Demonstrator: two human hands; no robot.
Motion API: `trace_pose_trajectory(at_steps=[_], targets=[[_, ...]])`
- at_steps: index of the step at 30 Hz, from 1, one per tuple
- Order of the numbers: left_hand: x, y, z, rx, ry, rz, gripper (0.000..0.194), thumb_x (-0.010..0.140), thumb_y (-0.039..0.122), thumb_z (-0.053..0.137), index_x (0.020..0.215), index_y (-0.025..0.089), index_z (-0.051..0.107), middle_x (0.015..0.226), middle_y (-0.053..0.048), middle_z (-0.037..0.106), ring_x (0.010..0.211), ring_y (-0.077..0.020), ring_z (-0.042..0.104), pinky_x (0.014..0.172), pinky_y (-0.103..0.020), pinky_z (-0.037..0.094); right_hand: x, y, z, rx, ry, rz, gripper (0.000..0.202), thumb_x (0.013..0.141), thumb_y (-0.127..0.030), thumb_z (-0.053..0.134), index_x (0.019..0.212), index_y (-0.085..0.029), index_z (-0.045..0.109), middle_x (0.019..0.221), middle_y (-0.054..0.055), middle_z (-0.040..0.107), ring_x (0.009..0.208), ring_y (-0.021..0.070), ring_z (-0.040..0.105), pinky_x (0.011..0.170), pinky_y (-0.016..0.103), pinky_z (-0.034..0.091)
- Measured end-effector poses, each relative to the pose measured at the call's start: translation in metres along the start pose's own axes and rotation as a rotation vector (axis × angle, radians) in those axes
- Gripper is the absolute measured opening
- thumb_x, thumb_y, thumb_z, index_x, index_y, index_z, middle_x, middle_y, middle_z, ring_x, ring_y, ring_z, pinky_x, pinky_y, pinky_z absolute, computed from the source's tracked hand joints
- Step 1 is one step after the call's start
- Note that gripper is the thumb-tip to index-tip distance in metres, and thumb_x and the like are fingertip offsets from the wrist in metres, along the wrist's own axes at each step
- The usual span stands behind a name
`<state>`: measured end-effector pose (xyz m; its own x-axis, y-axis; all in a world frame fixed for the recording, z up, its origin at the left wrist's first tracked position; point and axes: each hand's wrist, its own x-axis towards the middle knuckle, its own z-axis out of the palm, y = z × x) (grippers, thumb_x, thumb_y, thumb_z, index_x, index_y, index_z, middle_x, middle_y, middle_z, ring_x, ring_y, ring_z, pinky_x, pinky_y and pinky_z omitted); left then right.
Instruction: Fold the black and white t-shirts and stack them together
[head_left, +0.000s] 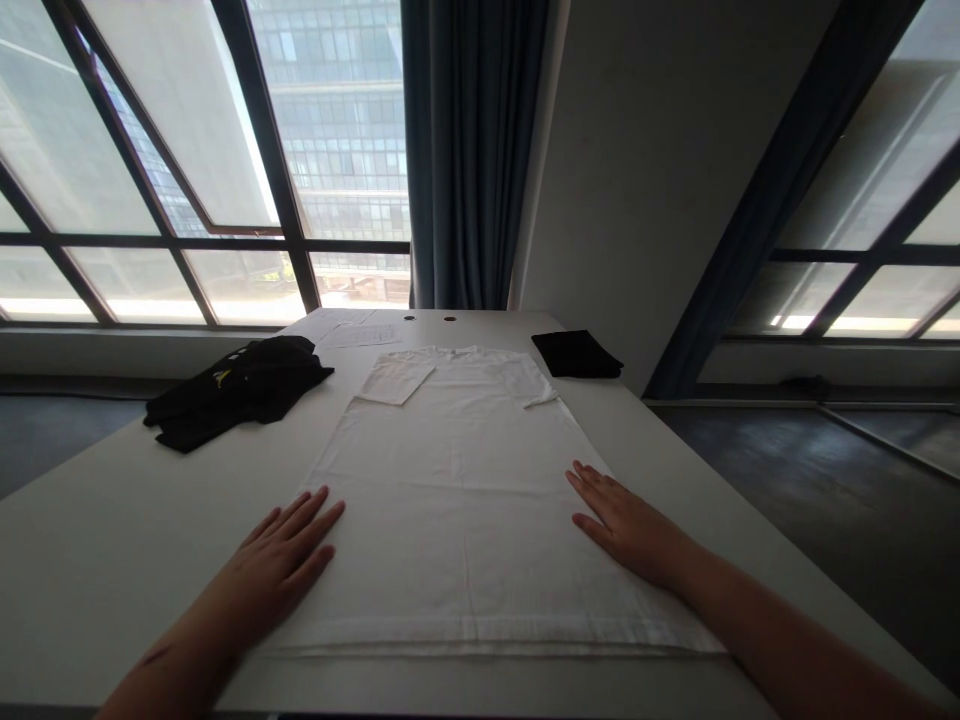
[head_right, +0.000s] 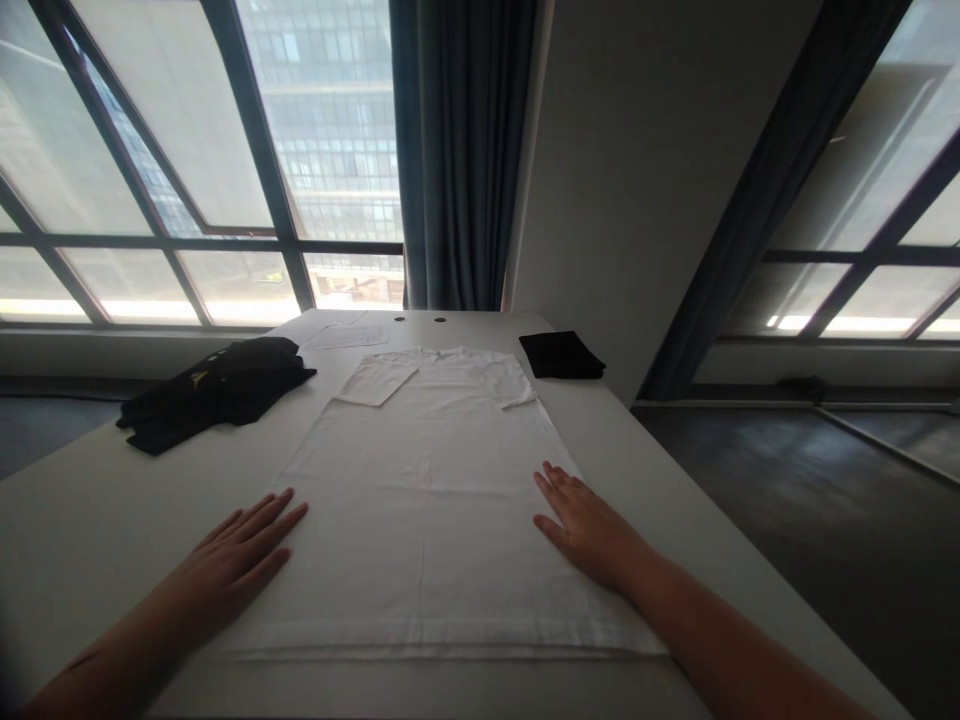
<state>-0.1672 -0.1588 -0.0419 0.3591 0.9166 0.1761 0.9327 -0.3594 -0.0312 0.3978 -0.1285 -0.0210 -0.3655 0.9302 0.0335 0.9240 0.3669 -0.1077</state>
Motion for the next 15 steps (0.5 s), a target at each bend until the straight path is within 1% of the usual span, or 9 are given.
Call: trace_pose_trajectory(at_steps=[4,11,13,15], targets=[[0.001,0.003,-0.004,-0.014,-0.013,-0.024,0.055,0.108,0.054,0.038,0.162,0.042,0.037,0.170,0.003,0.032,0.156,-0.0280,0.035,0.126,-0.050,0.033,-0.006,-0.001,-0.008,-0.016,-0.022,-0.002,0.071,0.106,-0.053,0.039,0.163,-0.010,0.042,0.169,0.017,0.032,0.157,0.0308,0.031,0.130,0.049,0.028],[0.001,0.006,-0.009,-0.029,-0.049,-0.045,0.058,0.107,0.055,0.035,0.162,0.038,0.040,0.170,0.002,0.031,0.157,-0.0285,0.033,0.127,-0.052,0.031,-0.024,0.001,-0.012,0.014,0.034,0.002,0.064,0.104,-0.048,0.043,0.158,-0.014,0.051,0.165,0.014,0.043,0.153,0.0307,0.042,0.126,0.049,0.037],[0.001,0.004,-0.008,-0.036,-0.046,-0.048,0.058,0.107,0.056,0.035,0.161,0.038,0.042,0.170,0.002,0.032,0.157,-0.0285,0.034,0.127,-0.051,0.031,-0.026,0.002,-0.016,0.024,0.054,-0.004,0.061,0.103,-0.046,0.044,0.154,-0.014,0.056,0.162,0.014,0.049,0.149,0.0300,0.048,0.123,0.048,0.041],[0.001,0.003,-0.005,-0.046,-0.029,-0.048,0.058,0.106,0.056,0.036,0.160,0.037,0.044,0.169,0.002,0.035,0.156,-0.0290,0.036,0.127,-0.051,0.032,-0.025,0.002,-0.022,0.030,0.095,0.016,0.055,0.103,-0.042,0.043,0.147,-0.015,0.063,0.152,0.015,0.060,0.139,0.0296,0.059,0.117,0.046,0.048]])
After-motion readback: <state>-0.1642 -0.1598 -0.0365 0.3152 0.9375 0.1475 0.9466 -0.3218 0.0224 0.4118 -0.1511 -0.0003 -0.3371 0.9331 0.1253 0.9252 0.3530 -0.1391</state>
